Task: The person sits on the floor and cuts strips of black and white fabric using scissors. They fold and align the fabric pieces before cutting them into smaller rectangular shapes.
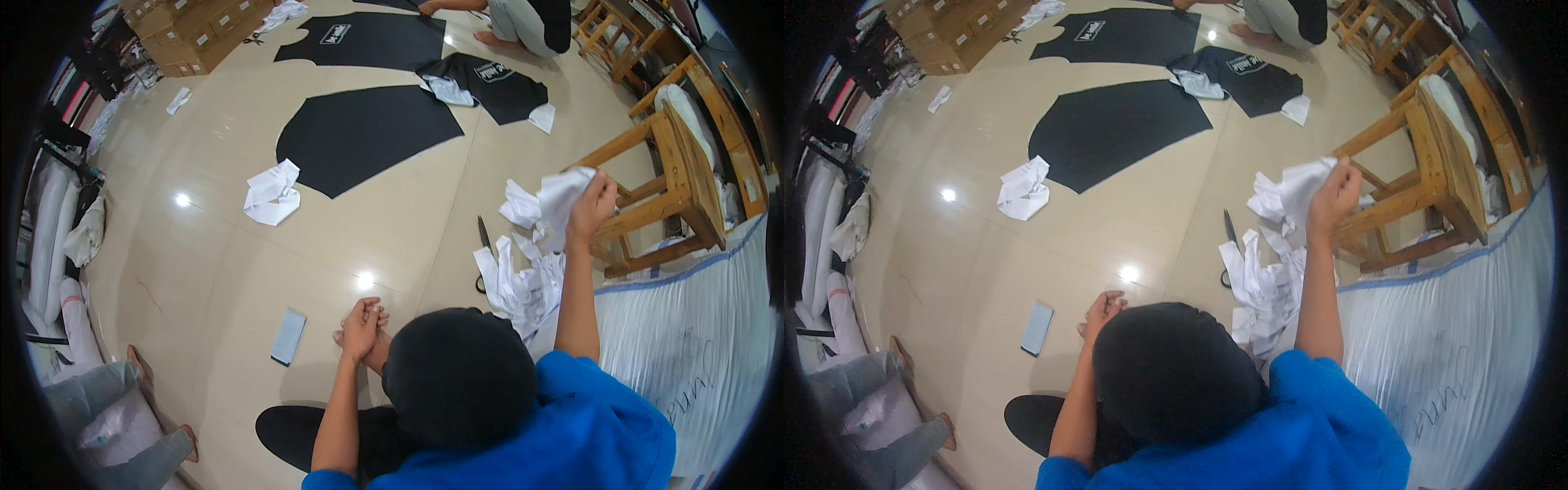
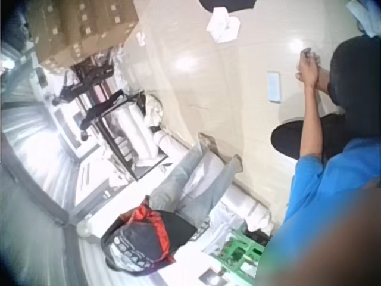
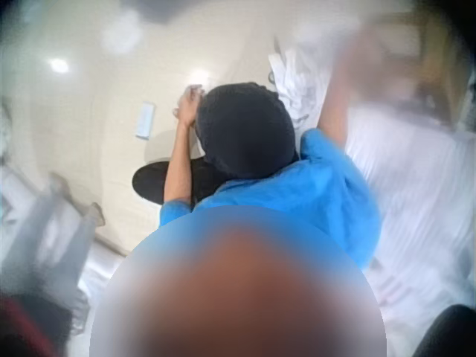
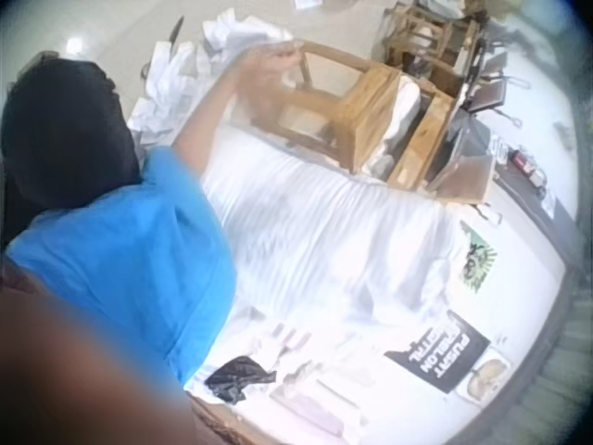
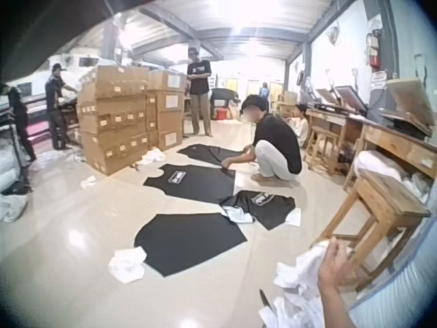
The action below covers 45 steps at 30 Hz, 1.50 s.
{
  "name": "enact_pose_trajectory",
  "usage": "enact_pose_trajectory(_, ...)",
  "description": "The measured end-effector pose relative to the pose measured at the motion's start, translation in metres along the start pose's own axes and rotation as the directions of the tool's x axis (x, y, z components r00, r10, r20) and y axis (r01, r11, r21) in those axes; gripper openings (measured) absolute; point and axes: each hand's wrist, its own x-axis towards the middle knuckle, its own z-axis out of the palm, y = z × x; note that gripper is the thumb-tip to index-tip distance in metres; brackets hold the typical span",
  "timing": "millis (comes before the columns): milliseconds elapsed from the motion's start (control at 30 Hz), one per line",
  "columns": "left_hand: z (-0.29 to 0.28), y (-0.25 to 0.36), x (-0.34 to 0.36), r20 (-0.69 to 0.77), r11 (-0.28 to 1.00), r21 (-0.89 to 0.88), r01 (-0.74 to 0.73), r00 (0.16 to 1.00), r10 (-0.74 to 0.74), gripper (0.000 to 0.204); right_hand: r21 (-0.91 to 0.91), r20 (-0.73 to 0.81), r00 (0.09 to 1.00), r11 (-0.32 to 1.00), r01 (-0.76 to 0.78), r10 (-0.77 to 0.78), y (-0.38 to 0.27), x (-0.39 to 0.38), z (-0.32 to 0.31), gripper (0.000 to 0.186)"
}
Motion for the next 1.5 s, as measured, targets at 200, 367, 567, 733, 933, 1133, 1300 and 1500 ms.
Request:
enact_pose_trajectory(200,0.001,-0.001,-0.002,0.001,0.999,-0.034,0.015,1.000,-0.015,0.026,0.337,0.283,0.946,0.908,-0.250,0.156,-0.024,0.009,0.005,0.027)
enact_pose_trajectory(367,0.007,0.018,-0.010,-0.024,0.998,0.061,0.028,0.999,-0.026,0.026,0.401,0.599,0.729,0.664,-0.631,0.331,-0.037,0.007,-0.002,0.024)
enact_pose_trajectory(567,0.002,0.006,-0.007,-0.014,0.997,0.070,-0.019,1.000,0.020,0.028,0.266,0.781,0.530,0.591,-0.761,0.331,-0.079,-0.004,0.002,0.024)
enact_pose_trajectory(733,0.016,0.039,-0.002,0.069,0.976,0.219,-0.005,0.998,-0.011,0.045,0.108,0.947,0.241,0.497,-0.861,0.211,-0.110,-0.025,0.015,0.023)
enact_pose_trajectory(933,0.051,0.125,0.024,0.199,0.915,-0.337,-0.223,0.933,0.300,0.063,-0.116,0.993,-0.070,0.667,-0.736,0.095,-0.139,-0.071,0.049,0.027)
enact_pose_trajectory(1133,0.028,0.178,0.021,0.093,0.748,-0.658,-0.082,0.978,0.188,0.048,-0.090,0.984,-0.175,0.775,-0.625,-0.027,-0.130,-0.114,0.081,0.031)
enact_pose_trajectory(1300,-0.019,0.177,0.008,-0.281,0.732,-0.625,-0.269,0.953,0.110,0.027,0.018,0.857,-0.489,0.958,-0.288,-0.163,-0.059,-0.186,0.098,0.043)
enact_pose_trajectory(1500,-0.097,0.177,-0.005,-0.550,0.701,-0.577,-0.418,0.834,0.045,0.029,-0.022,0.846,-0.533,0.996,-0.088,-0.028,-0.024,-0.254,0.099,0.043)
